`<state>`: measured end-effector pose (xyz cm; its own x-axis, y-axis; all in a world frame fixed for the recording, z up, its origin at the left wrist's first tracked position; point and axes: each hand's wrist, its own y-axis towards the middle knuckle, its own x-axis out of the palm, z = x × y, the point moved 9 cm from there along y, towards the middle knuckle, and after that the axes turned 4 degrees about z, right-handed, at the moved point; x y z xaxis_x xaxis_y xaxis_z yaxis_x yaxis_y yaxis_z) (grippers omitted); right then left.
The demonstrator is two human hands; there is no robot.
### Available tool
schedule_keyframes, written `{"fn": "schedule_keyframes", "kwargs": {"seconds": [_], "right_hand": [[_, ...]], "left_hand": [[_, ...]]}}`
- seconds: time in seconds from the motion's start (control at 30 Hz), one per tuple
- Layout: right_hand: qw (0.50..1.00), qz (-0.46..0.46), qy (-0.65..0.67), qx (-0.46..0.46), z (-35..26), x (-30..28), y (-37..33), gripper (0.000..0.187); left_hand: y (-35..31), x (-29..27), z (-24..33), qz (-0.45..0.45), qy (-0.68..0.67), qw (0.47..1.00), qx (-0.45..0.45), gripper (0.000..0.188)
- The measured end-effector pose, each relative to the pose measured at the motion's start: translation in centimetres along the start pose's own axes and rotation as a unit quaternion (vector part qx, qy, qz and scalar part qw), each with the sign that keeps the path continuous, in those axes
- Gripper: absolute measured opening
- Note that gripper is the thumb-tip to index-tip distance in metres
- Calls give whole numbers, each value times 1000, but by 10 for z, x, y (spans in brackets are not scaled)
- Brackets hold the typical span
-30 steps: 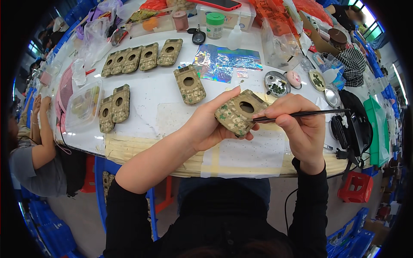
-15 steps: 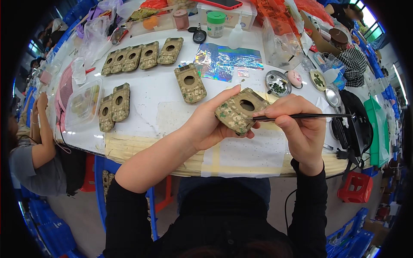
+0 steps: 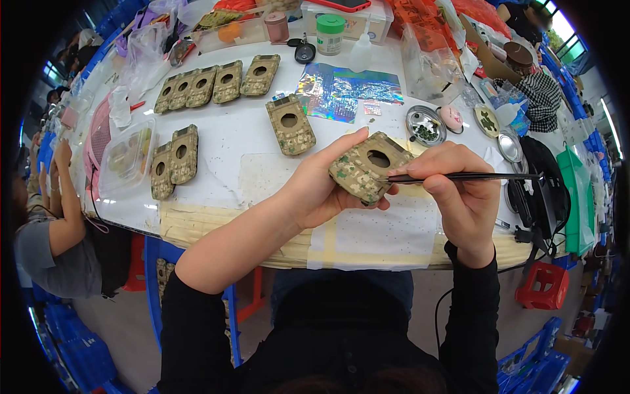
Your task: Applying camouflage paint details to plastic model tank hulls using a brush.
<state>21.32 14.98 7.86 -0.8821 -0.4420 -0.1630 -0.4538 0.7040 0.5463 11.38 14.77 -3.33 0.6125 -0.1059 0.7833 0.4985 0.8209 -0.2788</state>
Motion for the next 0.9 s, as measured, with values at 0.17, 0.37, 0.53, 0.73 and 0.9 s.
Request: {"fn": "schedule_keyframes", "kwargs": {"seconds": [0.17, 0.37, 0.53, 0.73, 0.9], "right_hand": [[1000, 4, 2, 9, 1, 0, 0, 11], [1000, 0, -9, -1, 0, 0, 0, 11], [1000, -4, -11, -3, 0, 0, 0, 10], [1000, -1, 3, -1, 1, 0, 0, 10], [1000, 3, 11, 4, 2, 0, -1, 10]], "left_hand": [[1, -1, -1, -2, 0, 1000, -4, 49], [1, 0, -1, -2, 2, 1000, -3, 49], [1, 0, -1, -2, 1, 1000, -5, 49], [1, -1, -2, -1, 0, 1000, -7, 50], [1, -1, -1, 2, 0, 1000, -4, 50]]}}
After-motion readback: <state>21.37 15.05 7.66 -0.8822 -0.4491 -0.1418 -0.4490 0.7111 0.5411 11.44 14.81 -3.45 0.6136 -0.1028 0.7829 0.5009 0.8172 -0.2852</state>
